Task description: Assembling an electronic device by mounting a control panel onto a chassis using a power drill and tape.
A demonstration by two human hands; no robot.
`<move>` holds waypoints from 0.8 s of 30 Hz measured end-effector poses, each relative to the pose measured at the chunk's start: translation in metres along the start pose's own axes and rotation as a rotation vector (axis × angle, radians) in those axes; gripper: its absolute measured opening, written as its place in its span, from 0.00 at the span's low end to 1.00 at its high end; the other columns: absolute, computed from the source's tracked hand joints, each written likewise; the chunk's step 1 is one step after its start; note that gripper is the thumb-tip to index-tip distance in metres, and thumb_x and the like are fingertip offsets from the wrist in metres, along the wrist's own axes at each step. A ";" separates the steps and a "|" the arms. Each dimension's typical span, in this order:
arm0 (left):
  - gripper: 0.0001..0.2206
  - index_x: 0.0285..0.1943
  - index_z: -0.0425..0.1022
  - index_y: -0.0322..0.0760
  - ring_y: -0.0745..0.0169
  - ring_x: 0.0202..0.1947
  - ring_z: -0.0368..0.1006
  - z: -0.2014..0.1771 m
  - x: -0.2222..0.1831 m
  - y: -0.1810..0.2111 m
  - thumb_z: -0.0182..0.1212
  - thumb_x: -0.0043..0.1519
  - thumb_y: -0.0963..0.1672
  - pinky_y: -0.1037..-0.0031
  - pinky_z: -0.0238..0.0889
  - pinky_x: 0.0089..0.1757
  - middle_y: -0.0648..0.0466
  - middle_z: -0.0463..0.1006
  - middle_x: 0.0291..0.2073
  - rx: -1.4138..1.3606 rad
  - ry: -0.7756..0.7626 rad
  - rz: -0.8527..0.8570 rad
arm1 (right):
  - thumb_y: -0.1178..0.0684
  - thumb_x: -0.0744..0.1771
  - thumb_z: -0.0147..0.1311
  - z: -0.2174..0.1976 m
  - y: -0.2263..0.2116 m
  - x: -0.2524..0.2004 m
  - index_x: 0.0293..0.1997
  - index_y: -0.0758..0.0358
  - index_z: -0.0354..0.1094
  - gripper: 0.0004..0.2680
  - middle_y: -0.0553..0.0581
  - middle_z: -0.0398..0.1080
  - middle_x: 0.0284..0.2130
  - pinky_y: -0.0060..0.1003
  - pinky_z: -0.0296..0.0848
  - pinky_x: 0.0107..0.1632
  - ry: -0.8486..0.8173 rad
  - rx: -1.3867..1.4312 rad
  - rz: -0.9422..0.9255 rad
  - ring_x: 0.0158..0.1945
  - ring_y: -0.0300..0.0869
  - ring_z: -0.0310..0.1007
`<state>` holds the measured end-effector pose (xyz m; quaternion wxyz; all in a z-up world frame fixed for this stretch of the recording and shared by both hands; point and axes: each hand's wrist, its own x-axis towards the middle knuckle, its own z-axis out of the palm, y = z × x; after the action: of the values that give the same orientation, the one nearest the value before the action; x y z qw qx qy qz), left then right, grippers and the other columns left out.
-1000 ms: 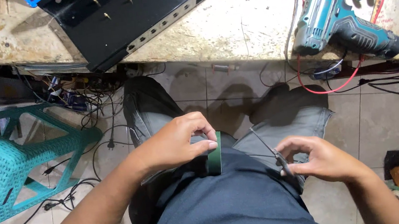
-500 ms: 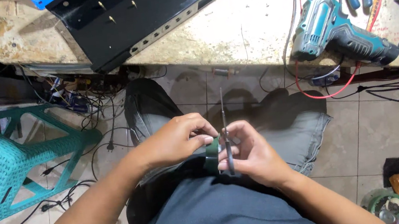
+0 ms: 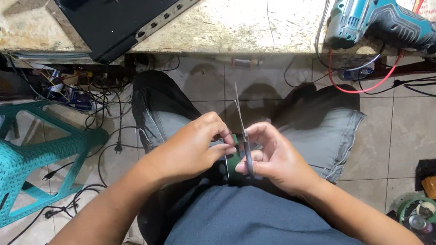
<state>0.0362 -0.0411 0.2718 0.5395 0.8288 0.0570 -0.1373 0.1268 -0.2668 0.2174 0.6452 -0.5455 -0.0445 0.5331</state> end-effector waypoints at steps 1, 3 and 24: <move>0.05 0.39 0.78 0.39 0.49 0.43 0.78 0.002 0.002 -0.003 0.66 0.60 0.43 0.64 0.73 0.42 0.49 0.77 0.39 -0.001 0.000 0.001 | 0.72 0.57 0.68 0.001 0.000 0.000 0.59 0.65 0.57 0.28 0.61 0.67 0.45 0.38 0.87 0.37 0.001 -0.001 0.000 0.33 0.48 0.82; 0.05 0.39 0.76 0.39 0.52 0.44 0.77 0.004 0.005 -0.009 0.66 0.60 0.44 0.67 0.72 0.42 0.51 0.75 0.40 -0.013 -0.033 -0.028 | 0.71 0.57 0.68 0.003 -0.001 0.001 0.58 0.64 0.58 0.27 0.61 0.67 0.43 0.41 0.87 0.37 -0.004 0.014 0.015 0.33 0.49 0.82; 0.04 0.38 0.78 0.40 0.46 0.42 0.78 0.008 0.000 -0.002 0.68 0.58 0.43 0.63 0.72 0.43 0.50 0.79 0.37 0.096 0.061 -0.003 | 0.69 0.58 0.68 0.009 -0.004 0.005 0.58 0.63 0.58 0.26 0.60 0.68 0.41 0.46 0.87 0.36 0.033 0.042 0.107 0.34 0.51 0.82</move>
<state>0.0340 -0.0471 0.2667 0.4971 0.8573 0.0681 -0.1153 0.1258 -0.2569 0.2212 0.6277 -0.5422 0.0068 0.5586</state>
